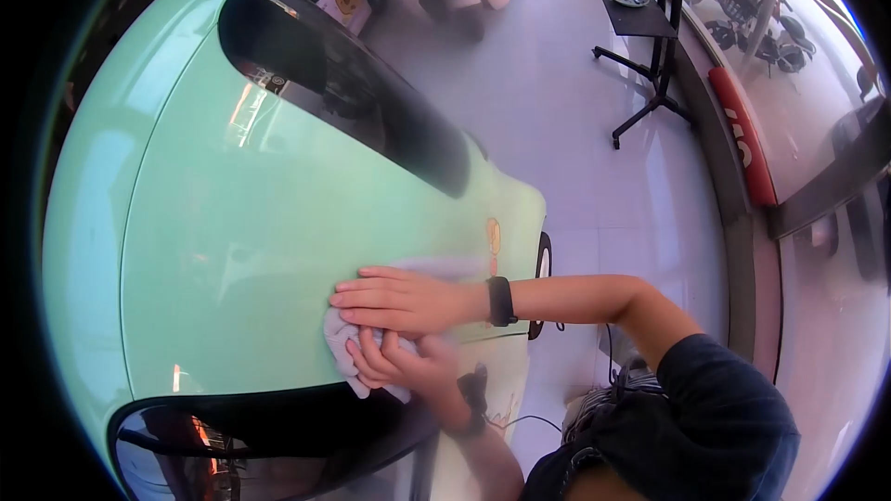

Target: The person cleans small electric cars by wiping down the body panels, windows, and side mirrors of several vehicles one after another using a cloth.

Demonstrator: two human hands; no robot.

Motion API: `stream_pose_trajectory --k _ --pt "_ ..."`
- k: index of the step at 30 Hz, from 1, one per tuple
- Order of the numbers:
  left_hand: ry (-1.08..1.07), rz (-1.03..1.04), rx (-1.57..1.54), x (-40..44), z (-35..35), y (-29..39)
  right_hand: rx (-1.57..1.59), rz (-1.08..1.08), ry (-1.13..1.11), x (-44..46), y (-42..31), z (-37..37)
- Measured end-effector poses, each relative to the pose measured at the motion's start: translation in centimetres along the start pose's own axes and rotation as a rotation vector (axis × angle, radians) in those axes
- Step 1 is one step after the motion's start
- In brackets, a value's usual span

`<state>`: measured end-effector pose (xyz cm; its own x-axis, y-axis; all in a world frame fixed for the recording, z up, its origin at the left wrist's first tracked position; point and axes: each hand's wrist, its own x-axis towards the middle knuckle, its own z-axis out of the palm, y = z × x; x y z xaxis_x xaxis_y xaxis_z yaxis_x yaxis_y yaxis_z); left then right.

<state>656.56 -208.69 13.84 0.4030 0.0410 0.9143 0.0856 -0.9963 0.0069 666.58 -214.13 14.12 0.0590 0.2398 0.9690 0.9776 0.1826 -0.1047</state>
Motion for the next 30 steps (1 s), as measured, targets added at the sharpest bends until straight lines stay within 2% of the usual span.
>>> stream_pose_trajectory --k 3,9,11,14,16,20,23,26,30 --pt "-0.016 0.004 0.018 3.8 2.0 1.7 0.066 -0.001 0.071 2.2 2.9 -1.9" --pt "0.012 -0.018 0.147 9.9 7.2 5.7 -0.020 -0.016 0.078 4.9 10.0 -6.3" --pt "-0.080 0.001 0.109 11.3 8.5 6.3 -0.022 0.008 0.083 4.9 11.5 -7.5" --pt "-0.141 0.041 0.056 12.8 10.3 7.2 0.037 0.144 0.142 4.2 12.8 -9.1" --pt "-0.191 0.054 -0.003 13.0 12.4 7.7 0.082 0.325 0.193 2.0 14.3 -8.4" --pt "-0.226 0.013 -0.035 9.7 17.1 9.7 0.065 0.510 0.235 -3.3 15.8 -8.7" --pt "-0.259 -0.032 -0.004 6.6 20.8 11.2 -0.150 0.535 -0.030 -9.5 20.0 -8.1" --pt "-0.303 -0.047 0.060 3.8 23.6 12.0 0.206 0.605 0.039 -11.7 21.7 -9.7" --pt "-0.324 -0.097 0.146 2.1 26.2 13.6 0.350 0.655 -0.074 -14.6 24.4 -10.8"
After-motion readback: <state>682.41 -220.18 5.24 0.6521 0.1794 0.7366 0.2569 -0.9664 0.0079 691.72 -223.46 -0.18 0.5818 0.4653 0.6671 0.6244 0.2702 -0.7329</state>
